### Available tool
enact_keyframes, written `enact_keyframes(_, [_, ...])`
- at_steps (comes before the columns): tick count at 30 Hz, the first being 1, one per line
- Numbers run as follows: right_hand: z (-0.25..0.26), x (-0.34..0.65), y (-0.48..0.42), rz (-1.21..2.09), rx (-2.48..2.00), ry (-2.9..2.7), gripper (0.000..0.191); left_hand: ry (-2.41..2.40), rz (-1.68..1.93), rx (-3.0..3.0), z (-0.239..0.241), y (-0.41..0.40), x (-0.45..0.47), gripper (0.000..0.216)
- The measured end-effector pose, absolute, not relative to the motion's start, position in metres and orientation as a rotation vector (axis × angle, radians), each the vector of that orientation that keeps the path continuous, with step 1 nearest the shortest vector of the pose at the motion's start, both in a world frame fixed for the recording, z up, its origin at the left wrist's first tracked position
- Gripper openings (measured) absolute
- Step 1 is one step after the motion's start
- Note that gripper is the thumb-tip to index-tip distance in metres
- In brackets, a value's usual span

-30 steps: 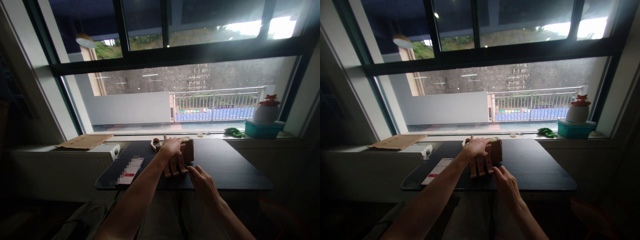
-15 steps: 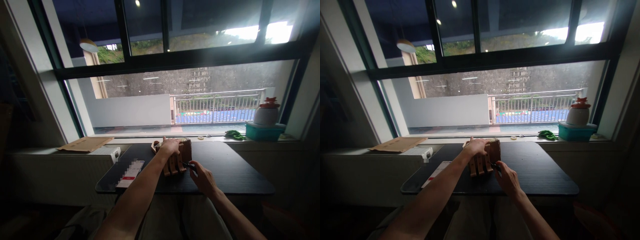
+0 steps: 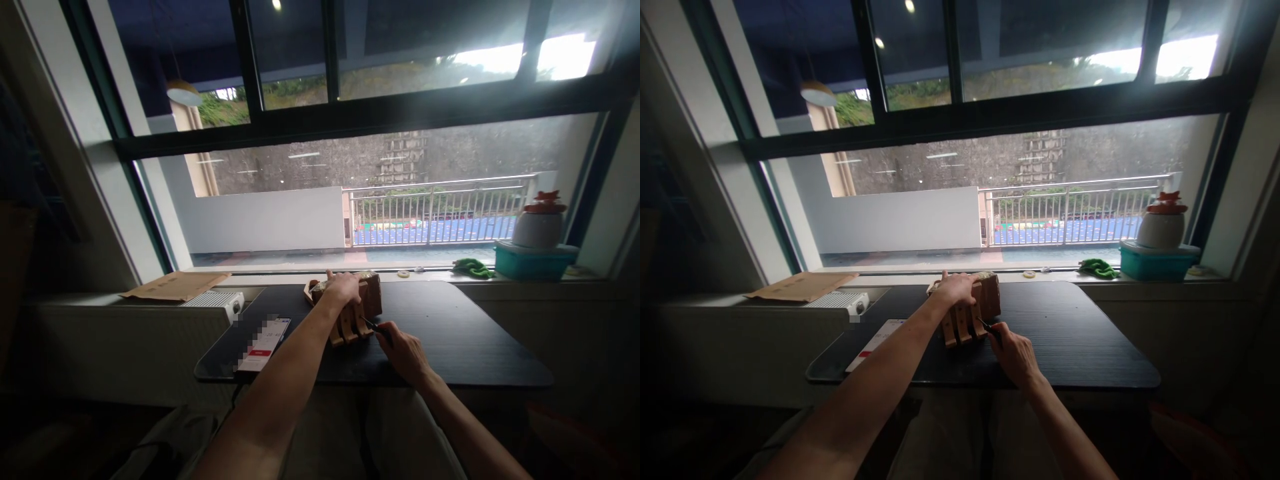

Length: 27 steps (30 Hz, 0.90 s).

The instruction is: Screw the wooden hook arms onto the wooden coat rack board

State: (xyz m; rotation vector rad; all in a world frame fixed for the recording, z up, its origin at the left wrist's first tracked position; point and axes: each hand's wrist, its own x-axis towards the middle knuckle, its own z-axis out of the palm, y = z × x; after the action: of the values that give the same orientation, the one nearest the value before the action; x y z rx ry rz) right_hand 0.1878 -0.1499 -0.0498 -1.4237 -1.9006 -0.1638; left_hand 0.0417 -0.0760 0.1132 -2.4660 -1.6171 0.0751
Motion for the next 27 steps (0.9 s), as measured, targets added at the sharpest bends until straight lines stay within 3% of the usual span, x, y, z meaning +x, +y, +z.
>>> enact_keyframes(27, [-0.0507, 0.1881, -0.1506, -0.276, -1.256, -1.890, 0.023, -1.606, 0.071, -2.487, 0.1123, -0.0749, 0.0395, 0.065])
